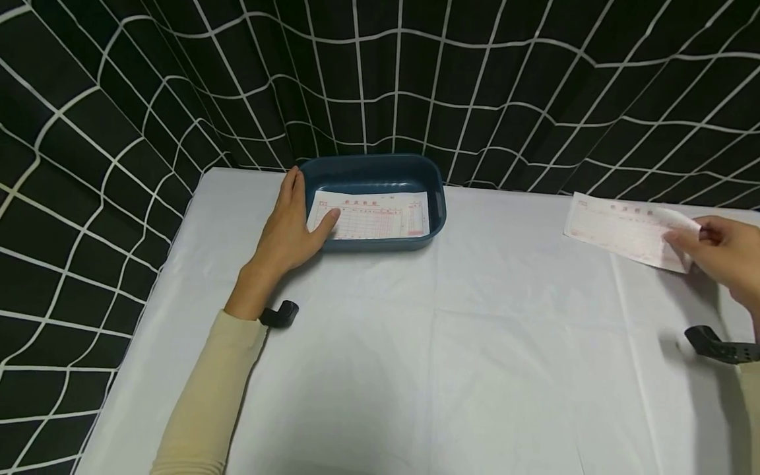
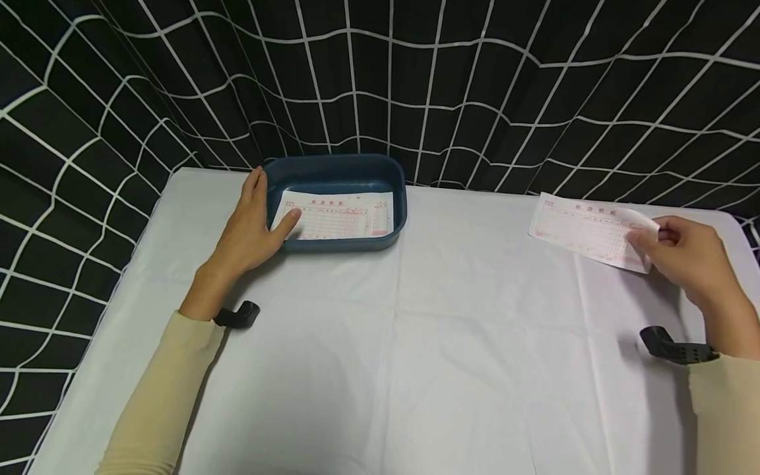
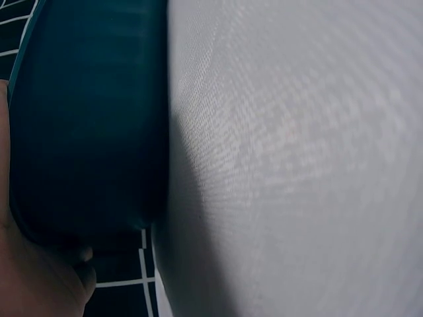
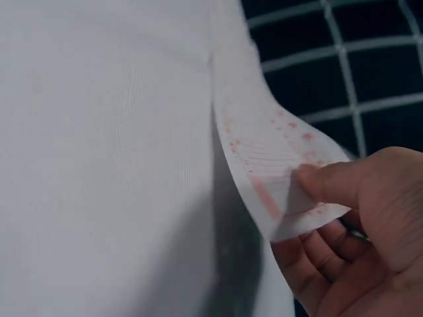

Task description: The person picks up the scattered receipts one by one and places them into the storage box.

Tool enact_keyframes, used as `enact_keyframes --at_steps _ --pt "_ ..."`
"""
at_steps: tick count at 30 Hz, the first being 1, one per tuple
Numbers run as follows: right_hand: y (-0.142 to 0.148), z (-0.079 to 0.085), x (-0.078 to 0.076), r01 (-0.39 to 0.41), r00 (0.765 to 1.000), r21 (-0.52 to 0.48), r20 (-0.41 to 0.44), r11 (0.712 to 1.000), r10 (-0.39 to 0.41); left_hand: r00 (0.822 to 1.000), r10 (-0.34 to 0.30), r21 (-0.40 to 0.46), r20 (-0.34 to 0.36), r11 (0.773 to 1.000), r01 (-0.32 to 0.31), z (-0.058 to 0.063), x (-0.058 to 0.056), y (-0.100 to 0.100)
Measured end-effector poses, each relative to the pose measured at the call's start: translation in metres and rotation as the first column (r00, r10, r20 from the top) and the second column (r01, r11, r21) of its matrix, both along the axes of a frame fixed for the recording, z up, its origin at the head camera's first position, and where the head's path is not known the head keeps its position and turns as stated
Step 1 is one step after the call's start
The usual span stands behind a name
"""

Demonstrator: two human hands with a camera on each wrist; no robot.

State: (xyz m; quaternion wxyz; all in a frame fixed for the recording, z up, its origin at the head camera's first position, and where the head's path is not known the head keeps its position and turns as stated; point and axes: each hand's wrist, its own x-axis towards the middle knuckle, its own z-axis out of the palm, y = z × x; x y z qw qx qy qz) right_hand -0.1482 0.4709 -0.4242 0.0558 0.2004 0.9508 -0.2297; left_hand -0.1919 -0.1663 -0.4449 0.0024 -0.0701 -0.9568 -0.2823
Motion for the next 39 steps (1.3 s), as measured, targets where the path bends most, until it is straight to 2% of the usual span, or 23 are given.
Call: enact_keyframes --at_steps 2,5,8,13,15,17,18,19,22,23,25,26,30,35,39 --pt "-0.012 0.006 0.006 0.019 0.999 -0.049 -0.029 0.999 -0.02 1.0 0.002 -0.001 0.0 1.0 -0.002 0.0 0.0 0.0" --pt "-0.031 0.013 0.014 0.025 0.992 -0.189 -0.114 0.982 -0.048 1.0 -0.002 -0.006 -0.001 1.0 0.002 0.0 -0.001 0.0" --pt "-0.048 0.022 0.02 -0.041 0.982 -0.312 -0.188 0.949 -0.019 1.0 -0.008 -0.004 -0.003 1.0 0.008 -0.001 -0.002 0.0" --pt "-0.079 0.042 0.025 -0.159 0.966 -0.412 -0.255 0.897 0.054 1.0 -0.005 -0.001 -0.003 1.0 0.005 -0.001 -0.001 0.001" --pt "-0.092 0.051 0.024 -0.181 0.956 -0.473 -0.291 0.863 0.041 1.0 -0.006 -0.002 -0.004 1.0 0.006 0.0 -0.001 0.002" --pt "-0.105 0.058 0.023 -0.203 0.945 -0.541 -0.327 0.816 0.019 1.0 -0.009 -0.003 -0.003 1.0 0.009 0.0 -0.002 0.002" --pt "-0.113 0.06 0.022 -0.214 0.94 -0.551 -0.34 0.806 0.018 1.0 -0.008 -0.005 -0.001 1.0 0.008 0.0 -0.002 0.002" --pt "-0.12 0.062 0.02 -0.236 0.933 -0.595 -0.36 0.768 0.007 1.0 -0.006 -0.004 -0.001 1.0 0.006 0.0 -0.002 0.002" --pt "-0.143 0.063 0.014 -0.27 0.923 -0.624 -0.384 0.733 0.012 1.0 -0.002 0.001 0.0 1.0 0.002 0.001 0.0 0.003" --pt "-0.151 0.063 0.012 -0.279 0.92 -0.622 -0.391 0.732 0.018 1.0 -0.002 0.003 0.001 1.0 0.002 0.001 0.0 0.003" --pt "-0.168 0.06 0.007 -0.291 0.917 -0.593 -0.397 0.75 0.041 1.0 -0.001 0.009 0.002 1.0 0.001 0.0 0.001 0.005" --pt "-0.177 0.059 0.004 -0.29 0.918 -0.562 -0.392 0.775 0.059 1.0 -0.002 0.01 0.005 1.0 0.002 -0.001 0.001 0.005" --pt "-0.219 0.052 -0.013 -0.316 0.914 -0.515 -0.392 0.797 0.109 1.0 0.004 0.009 0.012 1.0 -0.004 -0.004 0.001 0.005" --pt "-0.272 0.049 -0.033 -0.368 0.906 -0.513 -0.386 0.776 0.174 1.0 0.015 0.005 0.014 1.0 -0.015 -0.001 0.001 0.003" --pt "-0.298 0.045 -0.044 -0.411 0.888 -0.467 -0.401 0.783 0.227 1.0 0.006 0.0 0.014 1.0 -0.006 0.0 0.0 0.002"
